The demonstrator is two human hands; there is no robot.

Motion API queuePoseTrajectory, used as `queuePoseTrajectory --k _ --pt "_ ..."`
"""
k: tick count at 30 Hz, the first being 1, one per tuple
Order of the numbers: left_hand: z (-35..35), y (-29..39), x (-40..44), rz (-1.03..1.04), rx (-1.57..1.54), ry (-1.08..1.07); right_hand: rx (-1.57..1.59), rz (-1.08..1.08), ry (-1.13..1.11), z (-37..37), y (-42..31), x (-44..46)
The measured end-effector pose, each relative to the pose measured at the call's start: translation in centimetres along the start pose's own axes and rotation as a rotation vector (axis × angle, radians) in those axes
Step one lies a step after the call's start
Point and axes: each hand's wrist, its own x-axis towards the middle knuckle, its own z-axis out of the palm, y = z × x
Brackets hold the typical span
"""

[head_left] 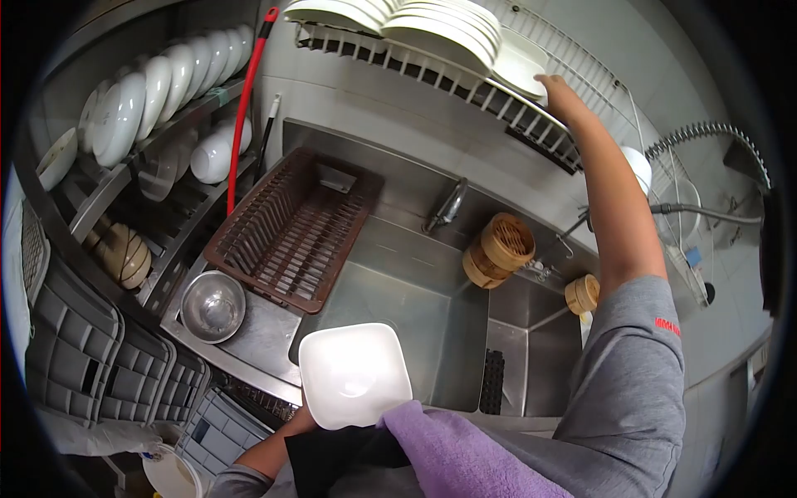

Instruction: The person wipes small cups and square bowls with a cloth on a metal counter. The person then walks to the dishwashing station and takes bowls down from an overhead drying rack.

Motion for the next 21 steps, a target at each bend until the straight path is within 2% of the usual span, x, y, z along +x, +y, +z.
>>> queuePoseTrajectory --k 1,3,5,6,7,9,10,11,13,16,18,19,21 --pt "-0.7 0.1 -0.7 0.006 -0.001 0.016 0.005 -0.021 0.005 0.9 1.1 0.8" --pt "-1.6 0.6 -1.8 0.025 -0.007 0.037 0.039 -0.102 -0.189 2.3 1.8 3.0" --pt "-2.1 0.4 -2.4 0.024 -0.017 0.058 0.099 0.108 -0.412 -0.1 -0.5 3.3" --pt "-2.3 0.2 -2.6 0.025 -0.024 0.065 0.259 0.174 -0.426 1.1 0.5 4.1" --pt "-2.4 0.1 -2.8 0.023 -0.031 0.078 0.175 0.073 -0.366 1.2 0.4 4.2" --pt "-2.5 0.0 -2.8 0.025 -0.036 0.077 0.116 0.078 -0.397 0.8 0.5 4.6" --pt "-2.6 0.0 -2.6 0.026 -0.043 0.078 0.211 0.060 -0.335 0.9 0.3 3.9" --pt "-2.6 0.0 -2.6 0.030 -0.044 0.078 0.087 0.040 -0.394 0.4 0.2 4.2" --pt "-2.6 0.1 -2.7 0.035 -0.037 0.078 0.195 0.108 -0.254 0.8 0.2 3.5" --pt "-2.6 0.1 -2.7 0.040 -0.032 0.072 0.282 0.129 -0.399 -1.5 -0.2 1.9" --pt "-2.6 0.3 -2.6 0.043 -0.033 0.063 0.490 0.273 -0.485 -4.3 -3.1 -0.3" --pt "-2.5 0.3 -2.6 0.048 -0.030 0.054 0.487 0.275 -0.489 -4.4 -3.8 -0.6" --pt "-2.2 0.3 -2.3 0.052 -0.028 0.039 0.829 0.554 -0.429 -4.0 -4.4 -1.5"
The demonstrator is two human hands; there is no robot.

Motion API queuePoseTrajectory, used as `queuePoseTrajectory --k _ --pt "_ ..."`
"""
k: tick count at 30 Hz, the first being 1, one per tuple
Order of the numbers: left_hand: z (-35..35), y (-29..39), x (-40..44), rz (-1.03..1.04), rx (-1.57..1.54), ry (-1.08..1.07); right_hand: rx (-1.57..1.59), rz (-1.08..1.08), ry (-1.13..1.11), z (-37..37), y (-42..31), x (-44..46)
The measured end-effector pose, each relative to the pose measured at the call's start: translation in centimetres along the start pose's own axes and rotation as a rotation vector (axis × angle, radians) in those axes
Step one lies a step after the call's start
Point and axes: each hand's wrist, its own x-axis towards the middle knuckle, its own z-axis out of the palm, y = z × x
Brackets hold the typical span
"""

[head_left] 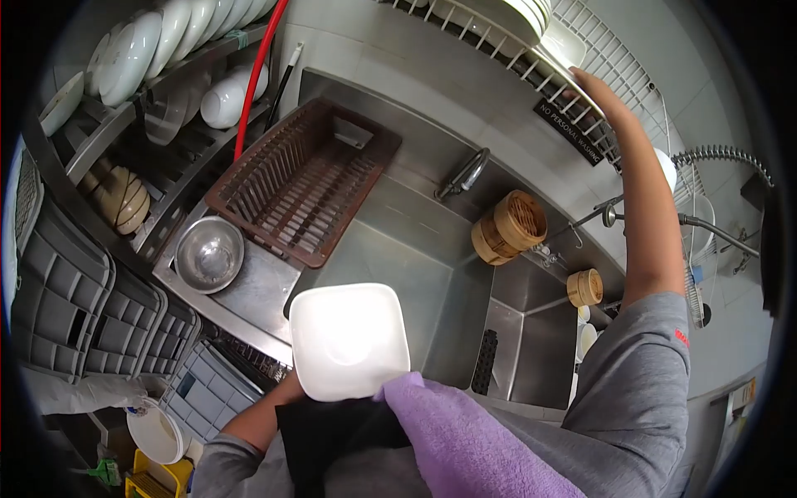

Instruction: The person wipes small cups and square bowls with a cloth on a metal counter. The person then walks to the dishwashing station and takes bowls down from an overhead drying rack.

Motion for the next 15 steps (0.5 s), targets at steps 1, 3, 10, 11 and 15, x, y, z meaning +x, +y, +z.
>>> queuePoseTrajectory --k 1,3,10,11,15 --pt "0.1 -0.1 0.1 0.005 0.001 -0.008 -0.196 -0.338 -0.023 -1.6 3.5 5.0" --pt "0.3 0.0 0.4 0.014 0.002 -0.022 -0.245 -0.374 0.183 -2.0 3.3 3.9" --pt "1.5 0.7 1.1 0.050 0.003 -0.084 -0.145 -0.502 0.497 -2.2 4.1 -4.6" --pt "1.7 0.8 1.2 0.054 0.002 -0.095 -0.218 -0.627 0.585 -2.1 4.4 -6.1" --pt "2.4 1.1 1.2 0.068 0.009 -0.129 -0.164 -0.723 0.737 0.2 3.7 -15.7"
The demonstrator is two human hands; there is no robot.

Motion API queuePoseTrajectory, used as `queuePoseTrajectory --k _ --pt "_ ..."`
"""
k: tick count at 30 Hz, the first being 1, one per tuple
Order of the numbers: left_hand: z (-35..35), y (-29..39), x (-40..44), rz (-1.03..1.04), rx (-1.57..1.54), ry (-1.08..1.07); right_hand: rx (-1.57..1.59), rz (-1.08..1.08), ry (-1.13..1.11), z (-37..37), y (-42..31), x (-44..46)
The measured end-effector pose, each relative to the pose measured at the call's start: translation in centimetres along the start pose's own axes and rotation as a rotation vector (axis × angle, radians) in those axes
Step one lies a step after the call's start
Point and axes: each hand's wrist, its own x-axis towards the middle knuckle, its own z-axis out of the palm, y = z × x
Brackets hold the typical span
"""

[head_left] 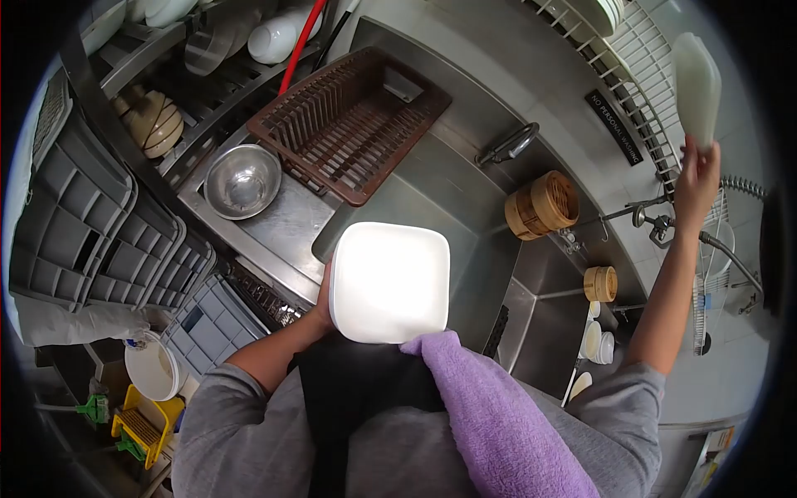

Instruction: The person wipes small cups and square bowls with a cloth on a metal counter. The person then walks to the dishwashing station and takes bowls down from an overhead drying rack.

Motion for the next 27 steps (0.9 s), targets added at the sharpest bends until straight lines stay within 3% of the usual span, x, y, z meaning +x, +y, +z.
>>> queuePoseTrajectory --k 3,5,6,7,10,12,22,23,25,27 --pt "1.9 0.3 -0.7 -0.013 -0.050 -0.013 0.273 0.055 -0.101 -2.4 -6.0 -5.9" --pt "2.9 0.7 -0.8 -0.024 -0.093 -0.021 0.328 -0.064 -0.239 -2.1 -9.2 -11.0" --pt "3.2 0.8 -0.7 -0.021 -0.096 -0.034 0.240 -0.217 -0.352 -2.0 -12.3 -12.5" --pt "3.3 0.9 -0.7 -0.023 -0.092 -0.040 0.372 -0.385 -0.393 -0.7 -13.4 -14.2" --pt "3.2 0.7 -0.8 -0.028 -0.074 -0.037 0.497 -0.415 -0.752 0.5 -16.6 -19.3" --pt "3.0 0.5 -0.8 -0.031 -0.060 -0.019 0.521 -0.403 -0.874 1.1 -18.2 -21.4" --pt "0.9 -0.1 -0.6 -0.034 -0.018 0.021 0.434 -0.459 -0.957 2.6 -19.6 -24.5" --pt "0.7 -0.4 -0.6 -0.037 -0.016 0.024 0.396 -0.467 -1.089 2.2 -19.6 -23.2" --pt "0.6 -0.7 -0.3 -0.048 -0.011 0.028 0.429 -0.442 -1.092 1.4 -19.0 -19.2" --pt "0.5 -1.1 0.0 -0.063 -0.008 0.029 0.348 -0.475 -0.801 1.1 -17.5 -14.3"
